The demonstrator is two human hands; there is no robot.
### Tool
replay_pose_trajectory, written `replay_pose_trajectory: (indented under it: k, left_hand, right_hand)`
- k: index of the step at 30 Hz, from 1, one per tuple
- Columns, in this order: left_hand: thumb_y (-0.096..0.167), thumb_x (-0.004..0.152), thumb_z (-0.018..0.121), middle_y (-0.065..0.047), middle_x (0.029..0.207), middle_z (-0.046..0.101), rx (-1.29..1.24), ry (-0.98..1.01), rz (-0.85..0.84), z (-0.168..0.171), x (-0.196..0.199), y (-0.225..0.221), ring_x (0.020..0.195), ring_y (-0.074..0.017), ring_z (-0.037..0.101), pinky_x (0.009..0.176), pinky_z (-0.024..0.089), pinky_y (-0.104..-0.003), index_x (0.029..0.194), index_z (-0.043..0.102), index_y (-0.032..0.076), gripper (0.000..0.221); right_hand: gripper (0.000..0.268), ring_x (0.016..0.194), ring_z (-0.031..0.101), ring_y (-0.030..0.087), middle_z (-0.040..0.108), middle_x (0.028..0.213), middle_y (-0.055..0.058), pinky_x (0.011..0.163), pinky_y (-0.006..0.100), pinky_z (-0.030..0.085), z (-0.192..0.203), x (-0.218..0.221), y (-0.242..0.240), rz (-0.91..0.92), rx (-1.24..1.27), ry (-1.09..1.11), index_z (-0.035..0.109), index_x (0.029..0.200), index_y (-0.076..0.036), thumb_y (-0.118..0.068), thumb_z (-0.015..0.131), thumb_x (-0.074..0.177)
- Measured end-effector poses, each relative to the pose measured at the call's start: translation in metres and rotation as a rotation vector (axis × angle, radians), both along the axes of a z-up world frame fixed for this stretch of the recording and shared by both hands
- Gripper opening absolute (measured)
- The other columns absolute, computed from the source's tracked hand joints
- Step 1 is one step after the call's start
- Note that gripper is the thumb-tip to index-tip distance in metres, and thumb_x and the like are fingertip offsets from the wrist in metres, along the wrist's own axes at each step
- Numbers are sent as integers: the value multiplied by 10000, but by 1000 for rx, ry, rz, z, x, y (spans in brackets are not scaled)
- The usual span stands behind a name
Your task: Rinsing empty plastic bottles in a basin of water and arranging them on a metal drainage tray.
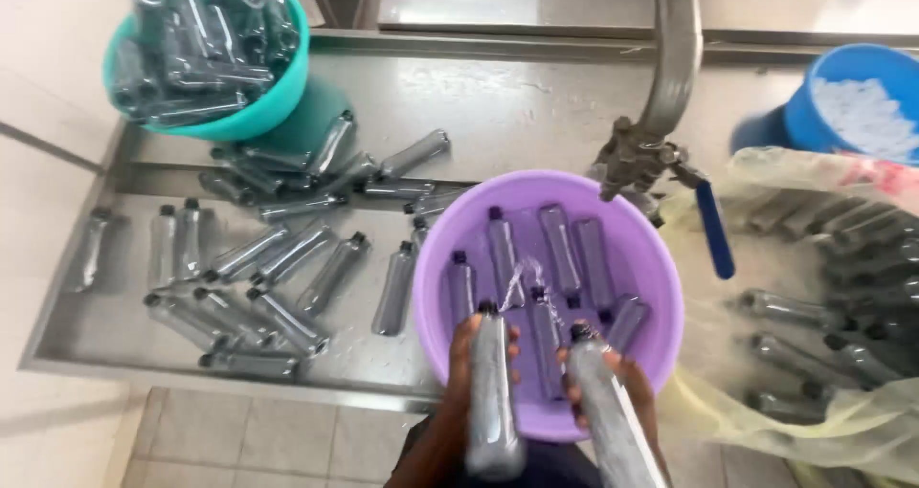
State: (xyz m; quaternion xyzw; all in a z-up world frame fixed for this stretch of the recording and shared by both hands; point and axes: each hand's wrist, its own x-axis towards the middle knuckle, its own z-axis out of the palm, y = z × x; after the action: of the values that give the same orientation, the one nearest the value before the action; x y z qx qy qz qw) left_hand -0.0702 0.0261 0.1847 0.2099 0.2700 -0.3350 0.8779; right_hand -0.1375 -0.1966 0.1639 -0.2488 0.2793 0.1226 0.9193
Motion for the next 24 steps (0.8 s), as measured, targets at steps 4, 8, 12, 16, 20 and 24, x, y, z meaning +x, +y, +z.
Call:
replay_pose_trajectory:
  k: [4,8,12,16,20,24]
  left_hand:
    - [622,1006,627,-66,743,769,36,110,-16,-11,-51,-2,563,-186,720,502,585,-299,980,796,53,594]
    - [500,1010,653,-139,1021,795,-12,77,0,50,-68,-10,716,-203,734,448,606,-363,1187,735,38,502]
    - [435,928,685,-146,782,733,-121,236,101,-56,-41,-31,651,-271,728,603,642,-390,958,678,50,386]
    - [612,1051,620,-136,844,795,-184,-15,-80,24,-36,-14,662,-217,767,556,645,-323,1110,793,-36,673]
    - [588,1071,525,-103,747,741,-127,-37,-30,-78,-12,-45,624,-197,721,603,616,-327,866,730,61,602]
    - [541,1114,638,-142,1036,793,-153,-38,-84,-27,-28,-26,713,-230,754,526,663,-388,1197,745,-62,619]
  right_hand:
    - [338,638,692,169,695,737,30,589,309,575,-38,-36,1,-109,13,92,710,933,-130,-452,716,1037]
    - [858,1116,774,473,672,1331,280,886,614,725,-8,-50,-48,601,784,-374,367,1589,-68,-509,804,998]
    - [653,885,825,300,820,1041,201,766,360,705,-105,-28,-48,253,369,237,719,1250,83,-464,764,897]
    - [280,597,667,202,679,753,72,536,335,568,-47,-18,-42,95,-10,-167,668,978,-66,-342,667,1027]
    - [613,1134,769,183,793,1267,2,1005,338,615,-188,28,-98,491,775,127,681,1399,-186,-521,813,903]
    - [460,1181,736,232,763,1278,90,1102,383,546,-274,78,-116,331,431,-233,671,1364,-102,-430,687,1043]
